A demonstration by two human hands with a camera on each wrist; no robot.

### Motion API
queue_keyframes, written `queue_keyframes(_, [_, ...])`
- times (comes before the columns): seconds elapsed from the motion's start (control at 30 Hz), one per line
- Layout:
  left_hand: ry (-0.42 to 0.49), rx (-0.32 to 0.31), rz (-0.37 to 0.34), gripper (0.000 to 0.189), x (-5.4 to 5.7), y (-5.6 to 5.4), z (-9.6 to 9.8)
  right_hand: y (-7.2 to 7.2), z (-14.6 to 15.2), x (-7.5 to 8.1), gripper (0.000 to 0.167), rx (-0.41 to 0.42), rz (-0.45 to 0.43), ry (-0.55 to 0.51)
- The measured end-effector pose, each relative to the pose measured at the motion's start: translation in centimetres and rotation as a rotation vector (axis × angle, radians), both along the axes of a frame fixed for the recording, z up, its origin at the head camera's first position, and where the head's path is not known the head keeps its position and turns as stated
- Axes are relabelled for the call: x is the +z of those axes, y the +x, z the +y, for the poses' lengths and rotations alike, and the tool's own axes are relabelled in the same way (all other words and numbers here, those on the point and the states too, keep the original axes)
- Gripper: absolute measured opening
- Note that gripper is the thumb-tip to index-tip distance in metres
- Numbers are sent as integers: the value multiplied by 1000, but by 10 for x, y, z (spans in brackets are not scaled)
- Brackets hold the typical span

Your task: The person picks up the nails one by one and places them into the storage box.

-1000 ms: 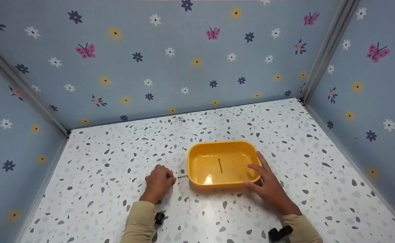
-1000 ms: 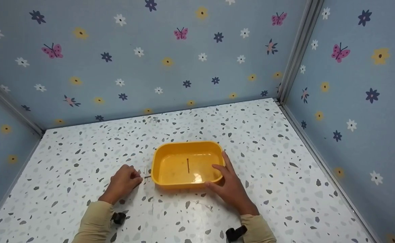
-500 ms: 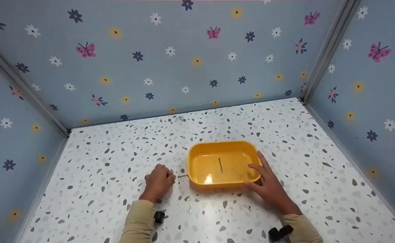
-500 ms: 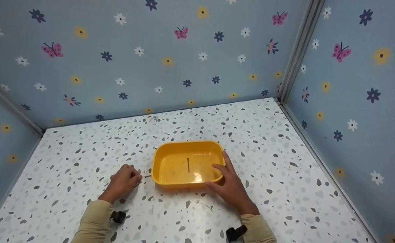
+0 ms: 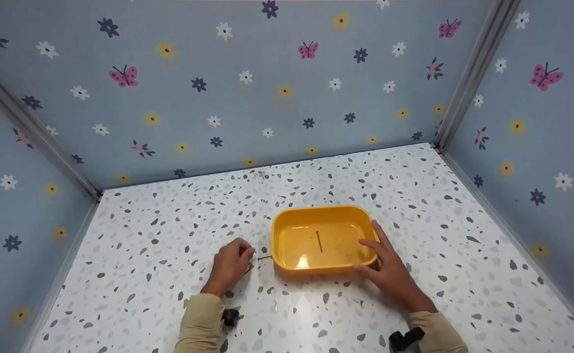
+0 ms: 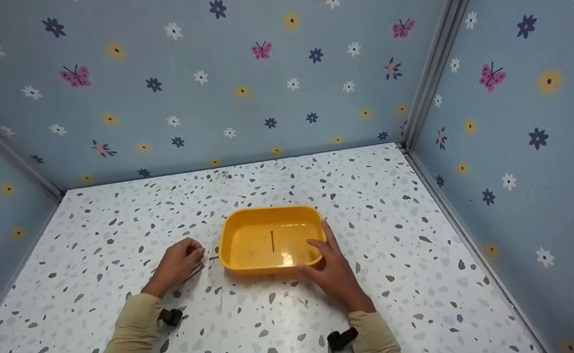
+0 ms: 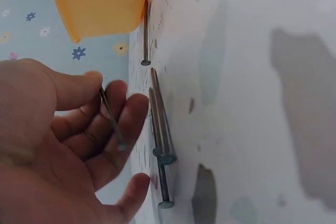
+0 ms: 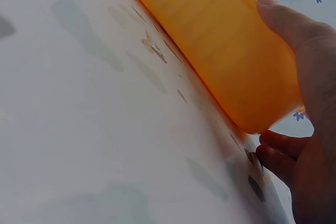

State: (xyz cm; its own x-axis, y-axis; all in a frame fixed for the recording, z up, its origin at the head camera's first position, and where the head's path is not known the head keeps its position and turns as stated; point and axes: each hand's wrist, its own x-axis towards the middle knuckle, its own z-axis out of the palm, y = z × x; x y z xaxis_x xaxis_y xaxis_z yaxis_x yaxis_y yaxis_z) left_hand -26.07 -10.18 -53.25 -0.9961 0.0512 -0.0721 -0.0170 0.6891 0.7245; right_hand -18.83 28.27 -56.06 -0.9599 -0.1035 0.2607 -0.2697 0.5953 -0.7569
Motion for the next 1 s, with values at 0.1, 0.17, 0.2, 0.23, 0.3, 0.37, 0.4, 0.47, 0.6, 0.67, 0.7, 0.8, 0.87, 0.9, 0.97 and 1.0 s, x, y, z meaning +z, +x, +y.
queue_keyframes(0.1, [55, -15, 15, 5, -1, 0, -1, 0, -1, 1, 68, 4, -5, -2])
queue_keyframes(0.17, [79, -25, 22, 5, -1, 1, -2, 0, -1, 1, 69, 4, -7, -2])
queue_keyframes(0.2, [86, -29, 24, 7, -1, 1, -2, 0, -1, 2, 69, 3, -7, -1])
queue_keyframes(0.23, [93, -35, 27, 9, -1, 1, -2, 0, -1, 2, 69, 1, -8, -1])
queue_keyframes(0.3, [103, -42, 34, 14, -1, 1, -2, 1, -1, 2, 68, -5, -10, 3])
queue_keyframes(0.37, [113, -52, 45, 17, -1, 1, -2, 1, -1, 3, 68, -6, -10, -3])
queue_keyframes(0.4, [121, -54, 48, 17, -1, 2, -2, 1, -1, 3, 67, -6, -10, -6])
queue_keyframes(0.47, [135, -58, 59, 17, -1, 2, -2, 1, -1, 3, 67, -4, -9, -13])
queue_keyframes(0.6, [173, -71, 74, 16, 0, 3, -2, 1, -1, 2, 66, -4, -13, -22])
queue_keyframes(0.67, [184, -79, 85, 16, 1, 3, -2, 1, -1, 1, 67, -4, -14, -18])
queue_keyframes(0.7, [190, -84, 89, 15, 2, 4, -1, 1, -1, 1, 67, -4, -14, -17])
queue_keyframes(0.8, [198, -98, 110, 15, 5, 5, 0, 1, -1, 1, 68, -6, -15, -9])
queue_keyframes(0.87, [214, -102, 114, 15, 8, 6, 2, 1, 0, 2, 68, -7, -12, -5])
queue_keyframes(0.9, [224, -102, 111, 15, 9, 6, 3, 1, 0, 2, 68, -7, -11, -5])
queue_keyframes(0.97, [246, -97, 98, 15, 11, 7, 5, 1, 0, 2, 67, -7, -12, -5])
queue_keyframes(1.0, [260, -92, 84, 16, 12, 7, 6, 1, 0, 1, 67, -6, -13, -4])
